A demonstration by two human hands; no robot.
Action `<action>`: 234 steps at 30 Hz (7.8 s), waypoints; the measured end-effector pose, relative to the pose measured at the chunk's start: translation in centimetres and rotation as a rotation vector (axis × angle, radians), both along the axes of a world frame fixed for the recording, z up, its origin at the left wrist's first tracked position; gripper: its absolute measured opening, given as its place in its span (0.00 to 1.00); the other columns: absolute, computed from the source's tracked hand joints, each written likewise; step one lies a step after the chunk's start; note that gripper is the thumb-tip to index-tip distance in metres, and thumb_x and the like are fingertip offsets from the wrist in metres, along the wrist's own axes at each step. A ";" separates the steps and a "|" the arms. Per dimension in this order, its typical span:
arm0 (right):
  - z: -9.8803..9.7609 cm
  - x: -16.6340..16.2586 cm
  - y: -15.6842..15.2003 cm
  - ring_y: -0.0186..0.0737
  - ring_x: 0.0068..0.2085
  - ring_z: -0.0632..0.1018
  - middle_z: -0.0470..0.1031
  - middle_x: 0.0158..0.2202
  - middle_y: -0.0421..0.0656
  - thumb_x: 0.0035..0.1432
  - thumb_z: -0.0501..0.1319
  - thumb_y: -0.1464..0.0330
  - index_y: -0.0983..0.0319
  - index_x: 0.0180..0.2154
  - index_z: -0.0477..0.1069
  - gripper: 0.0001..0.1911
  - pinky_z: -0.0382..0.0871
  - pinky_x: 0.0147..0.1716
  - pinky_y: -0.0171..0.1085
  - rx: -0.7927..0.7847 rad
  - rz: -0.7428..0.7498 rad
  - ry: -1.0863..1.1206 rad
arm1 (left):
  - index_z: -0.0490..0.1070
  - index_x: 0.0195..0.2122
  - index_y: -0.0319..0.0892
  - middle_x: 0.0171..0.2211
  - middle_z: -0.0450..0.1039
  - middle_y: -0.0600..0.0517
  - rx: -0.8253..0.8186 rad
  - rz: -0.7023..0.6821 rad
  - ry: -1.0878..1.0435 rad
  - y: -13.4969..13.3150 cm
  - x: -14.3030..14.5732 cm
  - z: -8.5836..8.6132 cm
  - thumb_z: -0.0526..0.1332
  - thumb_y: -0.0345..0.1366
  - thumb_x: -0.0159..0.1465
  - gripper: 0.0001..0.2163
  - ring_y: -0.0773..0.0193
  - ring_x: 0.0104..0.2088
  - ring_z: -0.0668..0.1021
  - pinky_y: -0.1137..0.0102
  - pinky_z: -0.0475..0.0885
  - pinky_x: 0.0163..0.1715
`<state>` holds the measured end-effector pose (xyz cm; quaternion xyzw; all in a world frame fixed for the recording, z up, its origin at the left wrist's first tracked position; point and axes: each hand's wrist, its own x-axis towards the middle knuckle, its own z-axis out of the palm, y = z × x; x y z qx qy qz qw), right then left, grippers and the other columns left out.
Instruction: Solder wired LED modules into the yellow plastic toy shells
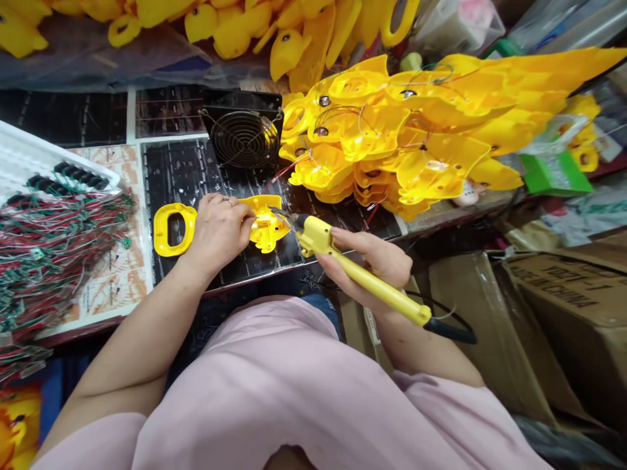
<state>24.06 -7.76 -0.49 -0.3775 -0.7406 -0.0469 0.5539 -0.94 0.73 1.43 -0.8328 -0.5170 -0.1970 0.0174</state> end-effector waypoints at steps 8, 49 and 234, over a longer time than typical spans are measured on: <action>0.1 -1.0 1.3 0.35 0.28 0.84 0.82 0.28 0.36 0.63 0.71 0.69 0.58 0.37 0.72 0.08 0.81 0.28 0.30 0.109 0.152 -0.054 | 0.82 0.32 0.41 0.34 0.81 0.41 -0.022 -0.053 0.140 0.4 0.1 0.5 0.56 0.34 0.64 0.13 0.47 0.40 0.81 0.54 0.74 0.49; -0.2 0.2 -0.5 0.39 0.30 0.84 0.86 0.38 0.40 0.63 0.71 0.67 0.55 0.62 0.71 0.27 0.85 0.37 0.36 -0.010 -0.107 0.049 | 0.84 0.38 0.45 0.39 0.84 0.46 -0.005 0.062 0.103 0.1 -0.1 0.6 0.62 0.35 0.66 0.09 0.47 0.47 0.81 0.50 0.73 0.55; -8.2 9.6 -7.0 0.33 0.18 0.74 0.73 0.23 0.35 0.45 0.77 0.48 0.60 0.27 0.72 0.26 0.71 0.14 0.32 -0.249 -0.204 1.380 | 0.57 0.73 0.36 0.74 0.57 0.40 -0.311 -0.275 0.244 14.7 21.3 17.5 0.57 0.50 0.71 0.34 0.52 0.74 0.62 0.61 0.57 0.70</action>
